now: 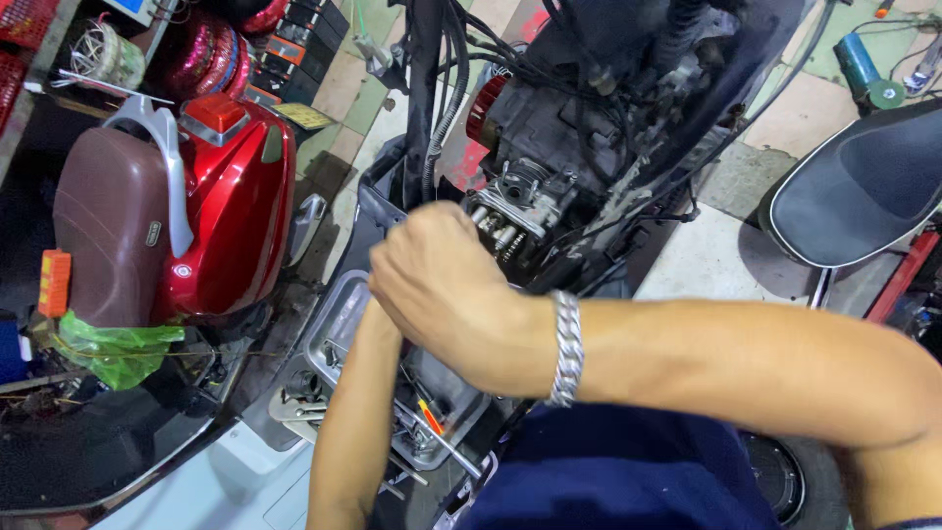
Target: The person repairs a motorcycle engine by using tools to adjust components inside the open engine block and handling metal parts from a tray.
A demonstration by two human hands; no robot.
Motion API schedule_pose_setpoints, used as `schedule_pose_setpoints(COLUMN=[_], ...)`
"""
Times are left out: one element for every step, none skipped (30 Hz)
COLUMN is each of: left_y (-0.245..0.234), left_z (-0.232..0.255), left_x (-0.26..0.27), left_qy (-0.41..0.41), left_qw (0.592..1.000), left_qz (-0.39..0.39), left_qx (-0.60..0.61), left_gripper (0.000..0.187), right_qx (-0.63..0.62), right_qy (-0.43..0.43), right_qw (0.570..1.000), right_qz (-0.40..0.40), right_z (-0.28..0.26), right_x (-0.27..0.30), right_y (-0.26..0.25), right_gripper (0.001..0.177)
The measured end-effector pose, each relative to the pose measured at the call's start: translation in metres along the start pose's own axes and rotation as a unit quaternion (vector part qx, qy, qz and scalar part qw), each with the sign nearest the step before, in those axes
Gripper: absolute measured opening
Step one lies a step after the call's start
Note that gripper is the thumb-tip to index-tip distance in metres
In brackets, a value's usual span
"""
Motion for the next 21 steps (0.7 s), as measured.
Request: schedule_pose_setpoints(left_y=[0.003, 0.005, 0.006, 0.008, 0.011, 0.020, 0.033, 0.043, 0.048, 0.055, 0.065, 0.079, 0.090, 0.097, 0.099, 0.100, 0.103, 0.107, 0.109, 0.109, 0.111], left_z=[0.001, 0.007, 0.013, 0.015, 0.016, 0.022, 0.032, 0.032, 0.039, 0.047, 0.049, 0.057, 0.064, 0.068, 0.070, 0.069, 0.067, 0.069, 0.072, 0.070, 0.069], left_x=[0.004, 0.003, 0.002, 0.004, 0.005, 0.001, -0.001, 0.002, 0.011, 0.023, 0.028, 0.033, 0.038, 0.038, 0.039, 0.040, 0.040, 0.042, 0.042, 0.042, 0.042], left_qy=[-0.016, -0.032, -0.034, -0.034, -0.035, -0.007, 0.037, 0.034, 0.010, -0.015, -0.018, 0.027, 0.073, 0.073, 0.055, 0.036, 0.035, 0.048, 0.060, 0.059, 0.070], left_qw=[0.998, 0.991, 0.979, 0.964, 0.946, 0.937, 0.913, 0.914, 0.856, 0.782, 0.782, 0.767, 0.750, 0.750, 0.738, 0.726, 0.728, 0.700, 0.671, 0.672, 0.661], left_qz=[0.036, 0.070, 0.100, 0.130, 0.161, 0.146, 0.135, 0.133, 0.196, 0.258, 0.258, 0.269, 0.278, 0.277, 0.291, 0.305, 0.304, 0.298, 0.292, 0.293, 0.288], left_qx=[-0.057, -0.114, -0.172, -0.230, -0.280, -0.318, -0.384, -0.382, -0.478, -0.567, -0.566, -0.582, -0.596, -0.596, -0.607, -0.615, -0.614, -0.647, -0.679, -0.677, -0.689], left_gripper=[0.034, 0.035, 0.036, 0.037, 0.038, 0.039, 0.042, 0.042, 0.043, 0.044, 0.044, 0.041, 0.041, 0.041, 0.040, 0.038, 0.038, 0.038, 0.037, 0.037, 0.037], right_qx=[-0.012, -0.031, -0.048, -0.068, -0.087, -0.152, -0.215, -0.216, -0.237, -0.259, -0.262, -0.309, -0.355, -0.355, -0.373, -0.390, -0.390, -0.359, -0.329, -0.328, -0.326], right_qy=[0.007, 0.012, 0.017, 0.063, 0.109, 0.156, 0.203, 0.204, 0.208, 0.209, 0.208, 0.206, 0.204, 0.205, 0.185, 0.166, 0.166, 0.170, 0.175, 0.173, 0.150], right_qw=[0.999, 0.999, 0.993, 0.994, 0.990, 0.975, 0.952, 0.951, 0.943, 0.934, 0.934, 0.916, 0.897, 0.897, 0.885, 0.871, 0.870, 0.879, 0.888, 0.887, 0.888], right_qz=[-0.034, 0.038, 0.110, 0.057, 0.003, -0.040, -0.082, -0.085, -0.107, -0.127, -0.130, -0.149, -0.167, -0.166, -0.207, -0.250, -0.251, -0.262, -0.272, -0.275, -0.287], right_z=[-0.001, -0.001, -0.002, 0.002, 0.004, 0.007, 0.009, 0.005, 0.002, -0.001, -0.002, -0.005, -0.009, -0.008, -0.012, -0.017, -0.023, -0.032, -0.036, -0.037, -0.042], right_x=[0.012, 0.034, 0.061, 0.077, 0.094, 0.114, 0.131, 0.141, 0.149, 0.154, 0.157, 0.160, 0.162, 0.163, 0.163, 0.164, 0.161, 0.153, 0.147, 0.142, 0.136], right_y=[0.013, 0.013, 0.015, 0.035, 0.056, 0.076, 0.096, 0.109, 0.124, 0.138, 0.148, 0.161, 0.174, 0.183, 0.199, 0.217, 0.231, 0.247, 0.262, 0.277, 0.289], right_gripper=[0.015, 0.012, 0.010, 0.010, 0.010, 0.019, 0.028, 0.028, 0.028, 0.029, 0.029, 0.028, 0.028, 0.028, 0.028, 0.028, 0.028, 0.027, 0.030, 0.030, 0.047])
Point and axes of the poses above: each hand's wrist, its own x-axis away from the middle knuckle, its own y-axis out of the palm, z = x × y, the point moved 7 cm from there along -x, towards the middle knuckle, and after that the axes turned 9 degrees about -z, right-handed, at the moved point
